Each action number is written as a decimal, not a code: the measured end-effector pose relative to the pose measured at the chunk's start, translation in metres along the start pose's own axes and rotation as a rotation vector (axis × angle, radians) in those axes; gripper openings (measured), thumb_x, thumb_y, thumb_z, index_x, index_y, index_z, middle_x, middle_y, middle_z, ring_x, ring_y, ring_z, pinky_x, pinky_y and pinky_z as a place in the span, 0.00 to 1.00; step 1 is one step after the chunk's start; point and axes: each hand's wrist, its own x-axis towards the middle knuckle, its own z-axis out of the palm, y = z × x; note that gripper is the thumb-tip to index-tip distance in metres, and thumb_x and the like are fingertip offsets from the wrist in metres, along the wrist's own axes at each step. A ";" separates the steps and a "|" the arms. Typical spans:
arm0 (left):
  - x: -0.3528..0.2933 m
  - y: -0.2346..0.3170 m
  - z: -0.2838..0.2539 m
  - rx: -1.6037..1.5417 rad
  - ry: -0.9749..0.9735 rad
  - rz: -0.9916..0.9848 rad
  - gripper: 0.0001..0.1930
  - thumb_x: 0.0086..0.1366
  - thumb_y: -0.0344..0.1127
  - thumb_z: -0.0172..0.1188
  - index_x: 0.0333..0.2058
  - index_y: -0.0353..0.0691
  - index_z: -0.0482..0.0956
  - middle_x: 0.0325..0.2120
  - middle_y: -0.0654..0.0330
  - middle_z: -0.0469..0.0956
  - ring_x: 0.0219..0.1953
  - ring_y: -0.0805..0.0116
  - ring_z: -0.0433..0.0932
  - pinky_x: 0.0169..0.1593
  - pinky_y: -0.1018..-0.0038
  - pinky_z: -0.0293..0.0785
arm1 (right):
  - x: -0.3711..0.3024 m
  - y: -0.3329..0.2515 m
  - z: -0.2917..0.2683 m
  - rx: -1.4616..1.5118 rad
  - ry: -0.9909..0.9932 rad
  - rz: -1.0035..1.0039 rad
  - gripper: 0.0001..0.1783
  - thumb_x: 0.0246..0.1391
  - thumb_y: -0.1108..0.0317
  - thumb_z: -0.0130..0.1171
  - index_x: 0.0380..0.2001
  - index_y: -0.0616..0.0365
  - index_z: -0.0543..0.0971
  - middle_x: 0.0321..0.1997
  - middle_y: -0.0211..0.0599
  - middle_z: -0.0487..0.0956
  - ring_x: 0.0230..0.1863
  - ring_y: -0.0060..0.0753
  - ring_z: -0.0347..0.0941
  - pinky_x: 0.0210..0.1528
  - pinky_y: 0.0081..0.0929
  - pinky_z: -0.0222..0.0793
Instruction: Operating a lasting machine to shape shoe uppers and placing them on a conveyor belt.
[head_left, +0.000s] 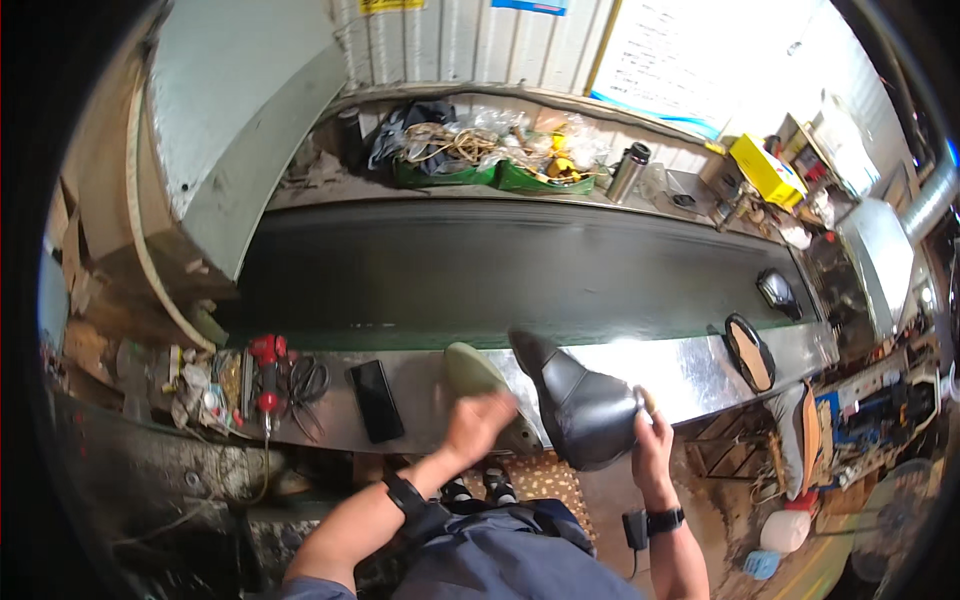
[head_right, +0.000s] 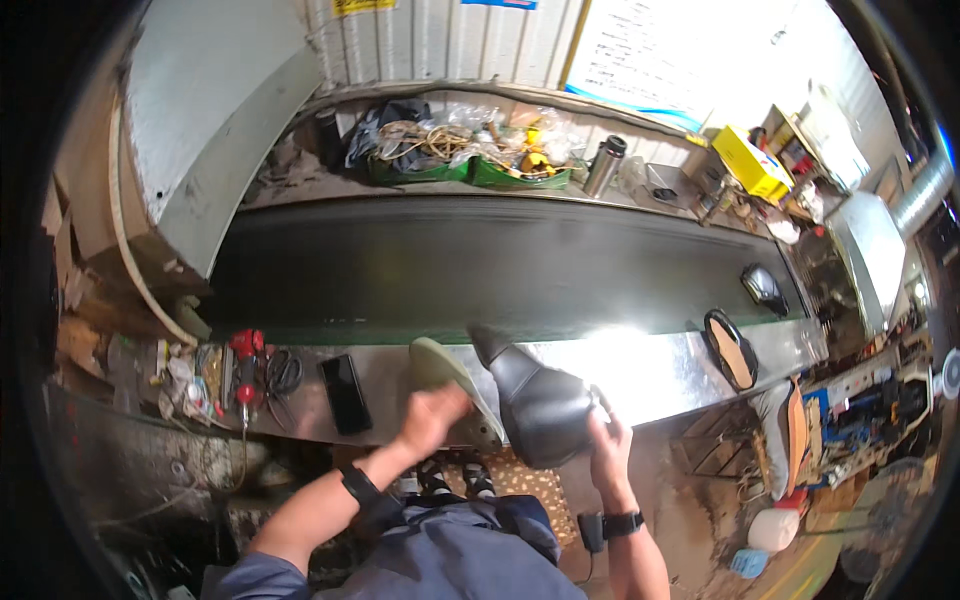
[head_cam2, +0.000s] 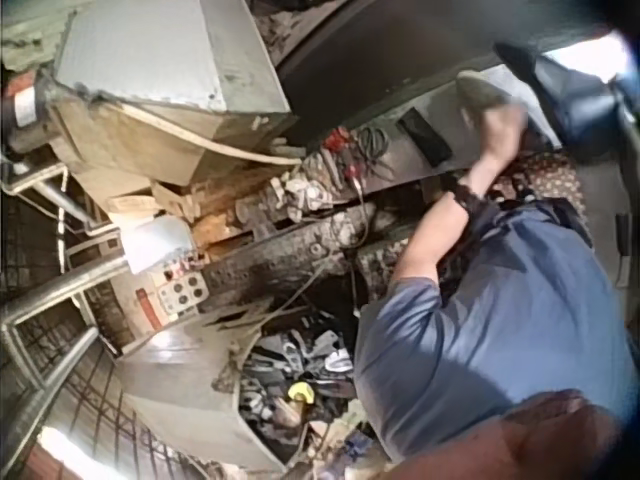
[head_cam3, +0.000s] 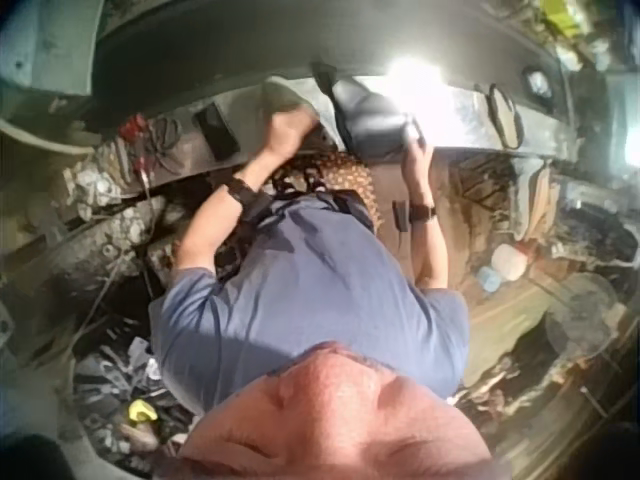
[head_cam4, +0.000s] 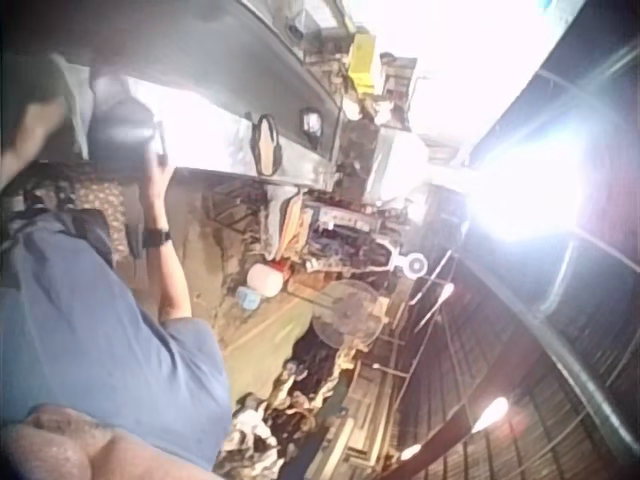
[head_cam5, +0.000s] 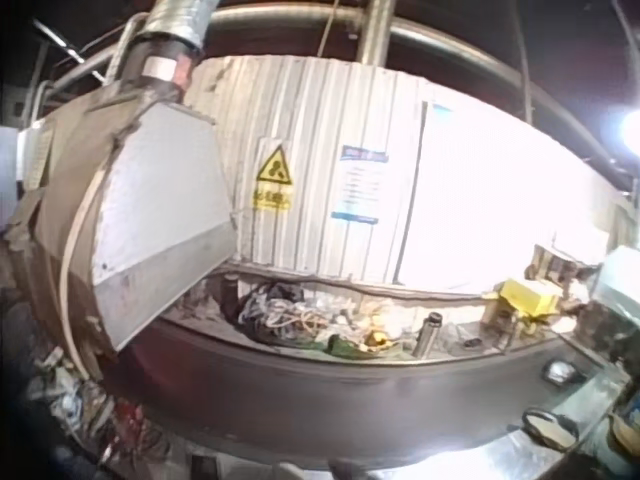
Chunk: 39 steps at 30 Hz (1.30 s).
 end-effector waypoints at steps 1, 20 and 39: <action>0.025 0.013 -0.012 -0.520 0.186 -0.315 0.23 0.67 0.55 0.67 0.35 0.36 0.85 0.33 0.62 0.84 0.33 0.65 0.83 0.40 0.64 0.78 | -0.011 0.017 -0.031 -0.324 -0.098 0.024 0.29 0.61 0.70 0.65 0.64 0.66 0.73 0.47 0.39 0.83 0.45 0.26 0.79 0.46 0.25 0.74; 0.075 -0.062 -0.074 0.824 0.379 -0.271 0.23 0.68 0.55 0.59 0.34 0.37 0.86 0.37 0.44 0.83 0.45 0.42 0.81 0.48 0.52 0.75 | -0.034 0.107 0.019 -0.438 -0.622 -0.051 0.73 0.41 0.70 0.81 0.78 0.61 0.36 0.82 0.58 0.45 0.81 0.53 0.49 0.79 0.40 0.46; 0.037 -0.051 -0.042 0.706 0.754 -0.243 0.30 0.51 0.54 0.70 0.41 0.28 0.83 0.41 0.35 0.83 0.49 0.39 0.82 0.52 0.54 0.78 | -0.011 0.152 -0.007 -0.394 -0.899 0.030 0.63 0.40 0.66 0.79 0.75 0.64 0.53 0.80 0.53 0.52 0.82 0.51 0.42 0.81 0.43 0.36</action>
